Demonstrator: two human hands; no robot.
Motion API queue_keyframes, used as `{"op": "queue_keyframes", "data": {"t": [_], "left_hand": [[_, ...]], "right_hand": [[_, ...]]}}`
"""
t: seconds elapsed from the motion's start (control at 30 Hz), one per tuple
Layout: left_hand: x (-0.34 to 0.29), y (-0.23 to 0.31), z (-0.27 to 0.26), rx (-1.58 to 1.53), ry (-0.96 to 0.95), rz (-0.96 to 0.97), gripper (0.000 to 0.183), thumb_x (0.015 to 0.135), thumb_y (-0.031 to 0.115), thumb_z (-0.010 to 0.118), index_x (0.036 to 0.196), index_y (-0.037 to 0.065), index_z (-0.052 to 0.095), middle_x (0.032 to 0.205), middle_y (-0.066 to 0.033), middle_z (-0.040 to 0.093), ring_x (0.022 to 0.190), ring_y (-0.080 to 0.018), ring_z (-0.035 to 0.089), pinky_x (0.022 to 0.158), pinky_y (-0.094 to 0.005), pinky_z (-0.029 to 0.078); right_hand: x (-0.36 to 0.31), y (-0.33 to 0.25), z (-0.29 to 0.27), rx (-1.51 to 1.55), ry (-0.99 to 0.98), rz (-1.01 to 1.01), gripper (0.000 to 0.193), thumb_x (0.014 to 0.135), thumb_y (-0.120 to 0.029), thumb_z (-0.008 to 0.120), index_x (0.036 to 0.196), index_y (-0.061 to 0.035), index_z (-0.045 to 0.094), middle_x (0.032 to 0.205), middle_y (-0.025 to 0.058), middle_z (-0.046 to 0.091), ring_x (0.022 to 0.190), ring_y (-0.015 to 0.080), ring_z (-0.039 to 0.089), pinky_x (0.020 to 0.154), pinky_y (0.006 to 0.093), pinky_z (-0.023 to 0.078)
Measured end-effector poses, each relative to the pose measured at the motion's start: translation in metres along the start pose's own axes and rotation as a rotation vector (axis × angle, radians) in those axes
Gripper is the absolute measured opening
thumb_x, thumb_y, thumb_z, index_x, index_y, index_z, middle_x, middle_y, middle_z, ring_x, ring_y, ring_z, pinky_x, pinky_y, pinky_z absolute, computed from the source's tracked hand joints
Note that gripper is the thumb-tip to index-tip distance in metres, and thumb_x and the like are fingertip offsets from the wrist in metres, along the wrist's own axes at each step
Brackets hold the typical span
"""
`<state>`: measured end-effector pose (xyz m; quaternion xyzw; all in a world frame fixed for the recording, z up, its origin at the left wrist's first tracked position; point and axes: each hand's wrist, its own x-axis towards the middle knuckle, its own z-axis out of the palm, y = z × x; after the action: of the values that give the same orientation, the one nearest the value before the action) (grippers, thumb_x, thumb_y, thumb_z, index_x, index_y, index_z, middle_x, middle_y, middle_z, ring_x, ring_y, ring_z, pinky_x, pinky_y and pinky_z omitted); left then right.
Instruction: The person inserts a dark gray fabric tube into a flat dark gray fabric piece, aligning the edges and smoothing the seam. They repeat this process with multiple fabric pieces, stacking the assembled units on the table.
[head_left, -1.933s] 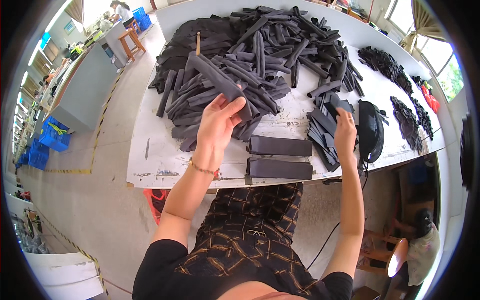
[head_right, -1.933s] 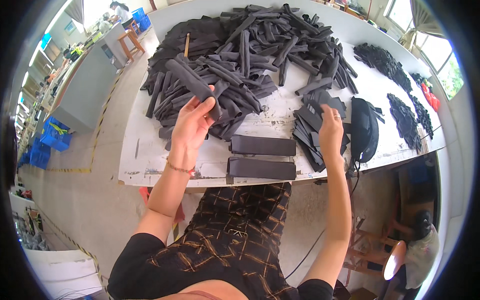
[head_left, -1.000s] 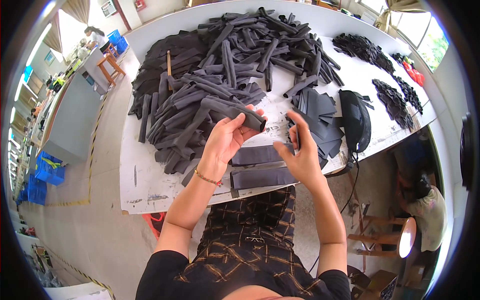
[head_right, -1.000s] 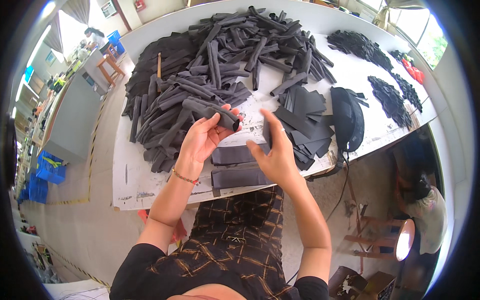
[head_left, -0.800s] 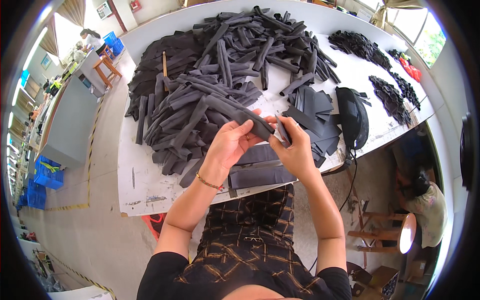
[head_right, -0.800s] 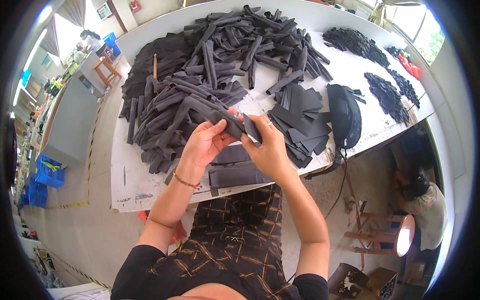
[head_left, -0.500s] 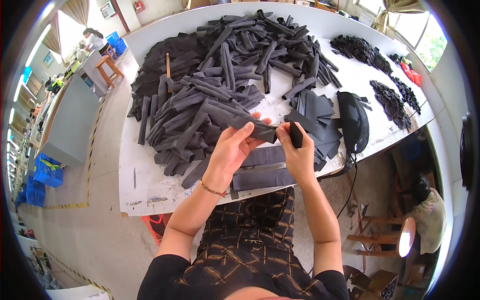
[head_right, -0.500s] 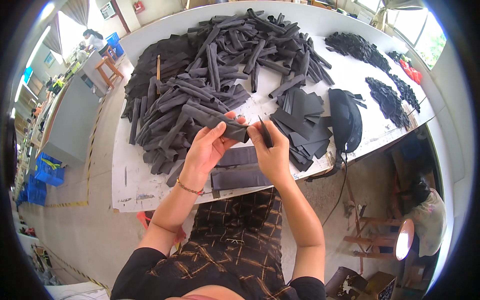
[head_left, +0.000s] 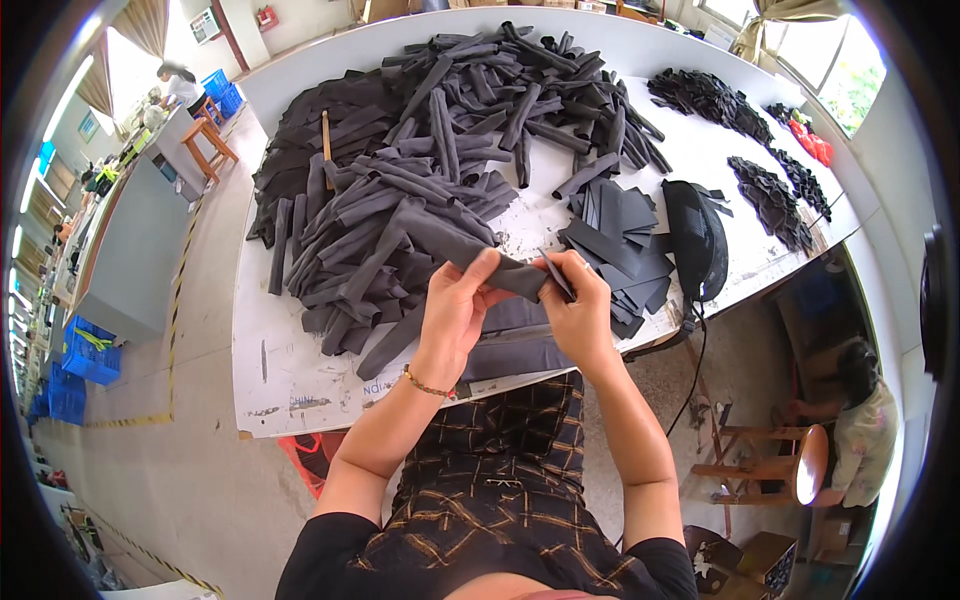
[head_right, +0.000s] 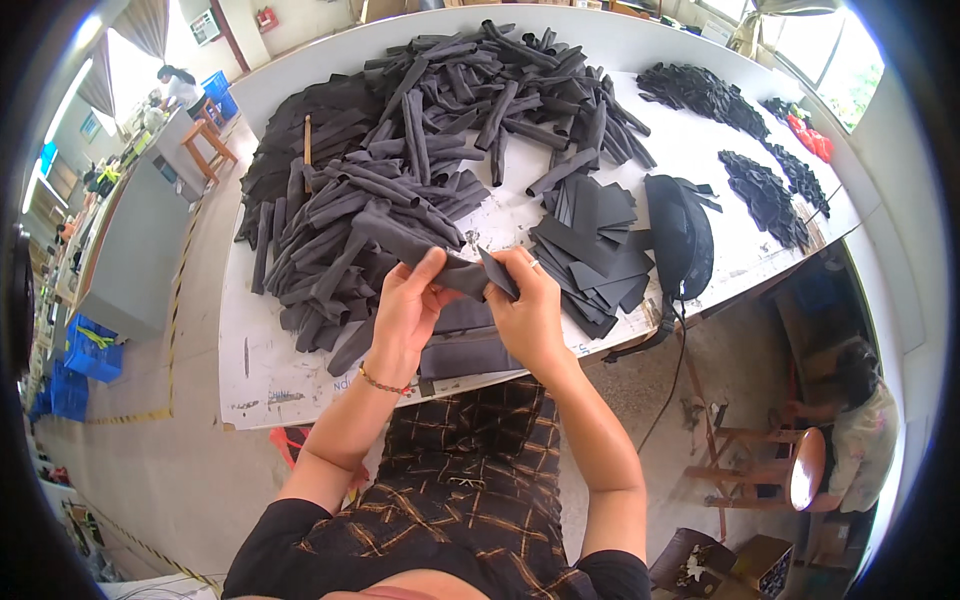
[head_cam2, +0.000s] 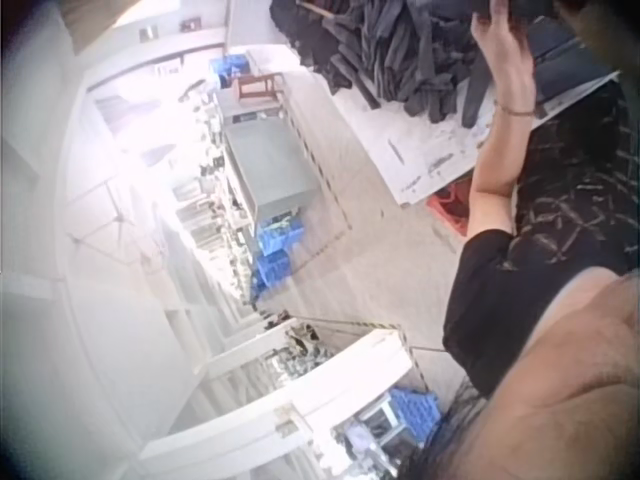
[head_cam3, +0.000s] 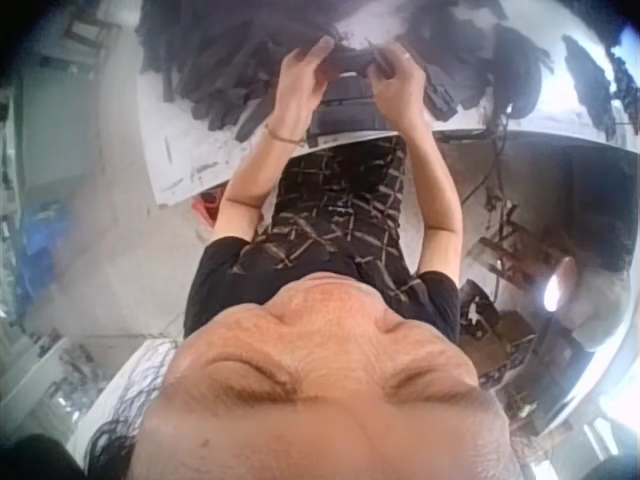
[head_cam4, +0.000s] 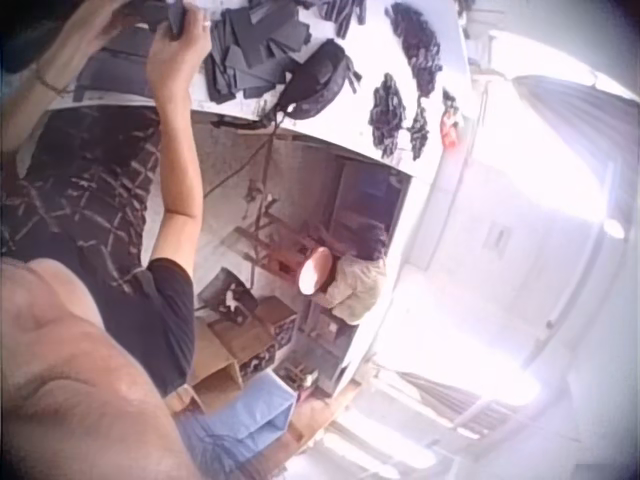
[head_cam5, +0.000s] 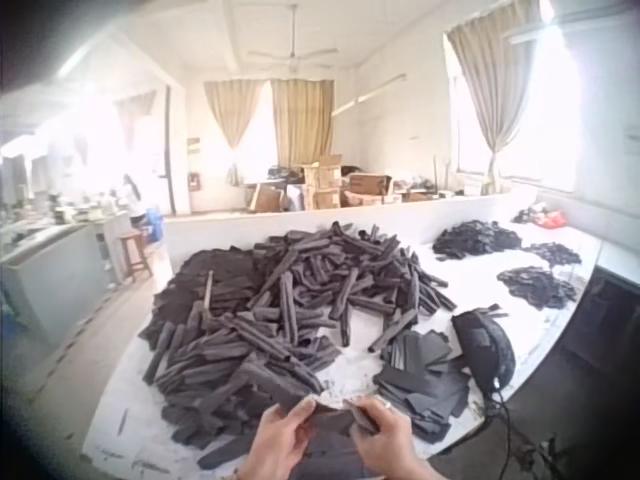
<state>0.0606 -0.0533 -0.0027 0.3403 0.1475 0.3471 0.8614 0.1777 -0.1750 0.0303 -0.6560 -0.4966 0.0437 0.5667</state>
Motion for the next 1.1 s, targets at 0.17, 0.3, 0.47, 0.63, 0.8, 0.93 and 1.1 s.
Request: {"op": "queue_keyframes", "data": {"t": [0.17, 0.3, 0.47, 0.63, 0.8, 0.93, 1.1], "left_hand": [[-0.008, 0.007, 0.016, -0.098, -0.072, -0.076, 0.028, 0.101, 0.017, 0.055, 0.119, -0.004, 0.060, 0.116, -0.0168, 0.067, 0.102, -0.0243, 0.068, 0.086, -0.0342, 0.059], [0.000, 0.018, 0.007, -0.032, -0.025, -0.055, 0.030, 0.103, 0.014, 0.051, 0.124, -0.006, 0.057, 0.120, -0.0204, 0.064, 0.109, -0.0296, 0.066, 0.093, -0.0374, 0.058], [0.008, 0.024, 0.001, -0.087, -0.017, -0.056, 0.030, 0.103, 0.012, 0.049, 0.124, -0.008, 0.056, 0.121, -0.0228, 0.063, 0.111, -0.0329, 0.065, 0.096, -0.0391, 0.058], [0.011, 0.016, 0.003, -0.086, -0.028, -0.080, 0.029, 0.103, 0.012, 0.048, 0.124, -0.008, 0.056, 0.122, -0.0226, 0.063, 0.111, -0.0319, 0.065, 0.097, -0.0397, 0.057], [0.009, 0.012, 0.014, -0.094, -0.061, -0.096, 0.030, 0.103, 0.011, 0.048, 0.127, -0.007, 0.053, 0.122, -0.0223, 0.063, 0.115, -0.0315, 0.063, 0.101, -0.0416, 0.055], [0.006, 0.010, 0.021, -0.086, -0.077, -0.105, 0.032, 0.103, 0.012, 0.048, 0.130, -0.006, 0.050, 0.124, -0.0221, 0.062, 0.117, -0.0320, 0.062, 0.102, -0.0424, 0.053], [0.003, 0.007, 0.027, -0.058, -0.128, -0.135, 0.033, 0.104, 0.013, 0.047, 0.133, -0.004, 0.050, 0.128, -0.0223, 0.060, 0.118, -0.0325, 0.061, 0.102, -0.0434, 0.053]], "right_hand": [[0.000, -0.003, 0.001, -0.045, -0.017, 0.010, 0.024, 0.083, 0.004, 0.063, 0.107, 0.0017, 0.061, 0.091, 0.0122, 0.059, 0.080, 0.0250, 0.059, 0.074, 0.0327, 0.047], [-0.001, -0.011, -0.022, -0.251, -0.107, 0.038, 0.040, 0.087, -0.006, 0.065, 0.124, 0.0017, 0.057, 0.111, 0.0172, 0.057, 0.096, 0.0333, 0.060, 0.085, 0.0370, 0.048], [-0.007, -0.014, -0.058, -0.210, -0.283, 0.118, 0.060, 0.084, -0.022, 0.076, 0.134, 0.0011, 0.054, 0.117, 0.0162, 0.052, 0.106, 0.0313, 0.054, 0.092, 0.0365, 0.045], [-0.017, -0.017, -0.062, -0.212, -0.194, 0.071, 0.059, 0.073, -0.015, 0.084, 0.127, -0.0024, 0.063, 0.113, 0.0116, 0.051, 0.102, 0.0260, 0.053, 0.090, 0.0363, 0.046], [-0.022, -0.013, -0.061, -0.273, -0.133, -0.004, 0.050, 0.071, -0.011, 0.084, 0.119, -0.0051, 0.070, 0.104, 0.0093, 0.051, 0.095, 0.0239, 0.052, 0.083, 0.0341, 0.047], [-0.023, -0.012, -0.057, -0.278, -0.054, -0.075, 0.043, 0.070, -0.005, 0.083, 0.112, -0.0063, 0.072, 0.096, 0.0076, 0.052, 0.089, 0.0245, 0.053, 0.073, 0.0348, 0.048], [-0.020, -0.014, -0.048, -0.433, 0.023, -0.252, 0.037, 0.068, -0.002, 0.082, 0.104, -0.0055, 0.073, 0.094, 0.0080, 0.051, 0.086, 0.0264, 0.052, 0.069, 0.0378, 0.048]]}}
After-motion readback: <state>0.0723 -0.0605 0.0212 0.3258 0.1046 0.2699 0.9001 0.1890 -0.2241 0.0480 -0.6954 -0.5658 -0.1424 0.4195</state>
